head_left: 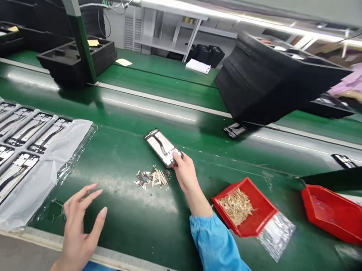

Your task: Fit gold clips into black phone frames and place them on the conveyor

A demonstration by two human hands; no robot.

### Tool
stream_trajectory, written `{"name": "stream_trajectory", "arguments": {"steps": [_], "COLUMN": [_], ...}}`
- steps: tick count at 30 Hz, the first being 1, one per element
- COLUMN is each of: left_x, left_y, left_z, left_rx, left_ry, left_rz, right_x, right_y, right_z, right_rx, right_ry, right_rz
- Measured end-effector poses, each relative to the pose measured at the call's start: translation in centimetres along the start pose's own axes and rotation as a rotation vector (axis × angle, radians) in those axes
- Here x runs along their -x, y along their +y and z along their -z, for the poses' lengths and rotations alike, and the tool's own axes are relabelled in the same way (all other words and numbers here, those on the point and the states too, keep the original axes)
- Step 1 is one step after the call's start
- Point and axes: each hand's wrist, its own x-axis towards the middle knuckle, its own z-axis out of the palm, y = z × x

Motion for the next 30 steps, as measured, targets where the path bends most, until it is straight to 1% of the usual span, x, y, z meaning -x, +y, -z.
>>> {"name": "stream_trajectory", "arguments": {"steps": [2, 4, 7, 8, 10, 12, 13, 15, 17, 19, 21, 22, 26, 28, 29, 30], "left_x": [0.1, 0.4, 0.1, -0.3, -1.8, -3.7, -4.6, -6.2, -7.1, -7.5, -7.7, -7.8, -9.7, -10.7, -11.0, -11.2], "left_y": [-0.6, -1.0, -2.2, -3.0, -5.3, -8.1, -9.6, -12.3, -14.1, -15.1, -15.4, -15.4, -15.7, -16.4, -16.8, -17.2], "left_z": [0.6, 1.5, 3.3, 4.1, 6.1, 8.5, 9.8, 11.9, 13.1, 13.4, 13.5, 13.5, 14.7, 15.6, 16.1, 16.6], "left_rx": [-0.016, -0.041, -0.099, -0.127, -0.195, -0.311, -0.412, -0.663, -0.788, -0.810, -0.818, -0.823, -0.836, -0.830, -0.814, -0.778], "left_ry": [-0.048, -0.085, -0.058, -0.023, 0.078, 0.171, 0.195, 0.173, 0.128, 0.056, -0.014, -0.030, -0.029, -0.027, -0.037, -0.053], "left_rz": [-0.017, -0.017, -0.026, -0.024, 0.006, 0.099, 0.182, 0.420, 0.572, 0.625, 0.660, 0.684, 0.838, 0.912, 0.918, 0.896], "right_x": [-3.5, -5.3, -5.4, -5.1, -4.6, -4.6, -4.7, -5.0, -5.1, -5.1, -4.8, -4.5, -2.7, -1.2, -0.4, 0.4], "right_y": [-0.2, -0.4, 0.1, 0.6, 2.0, 3.6, 4.3, 5.5, 6.0, 5.9, 5.4, 5.1, 3.8, 3.2, 2.9, 2.6], "right_z": [-0.9, -1.5, -1.4, -1.1, -0.2, 0.6, 0.9, 1.1, 1.0, 0.8, 0.6, 0.5, 0.0, -0.1, -0.1, -0.1], "right_rx": [-0.061, -0.104, -0.121, -0.113, -0.071, 0.098, 0.157, 0.239, 0.275, 0.277, 0.255, 0.245, 0.282, 0.321, 0.355, 0.404], "right_ry": [0.033, 0.054, 0.113, 0.142, 0.143, 0.110, 0.092, 0.069, 0.066, 0.064, 0.053, 0.046, 0.001, -0.054, -0.103, -0.158], "right_rz": [-0.012, -0.023, -0.027, -0.028, -0.037, 0.022, 0.070, 0.162, 0.226, 0.262, 0.292, 0.307, 0.365, 0.402, 0.432, 0.465]}}
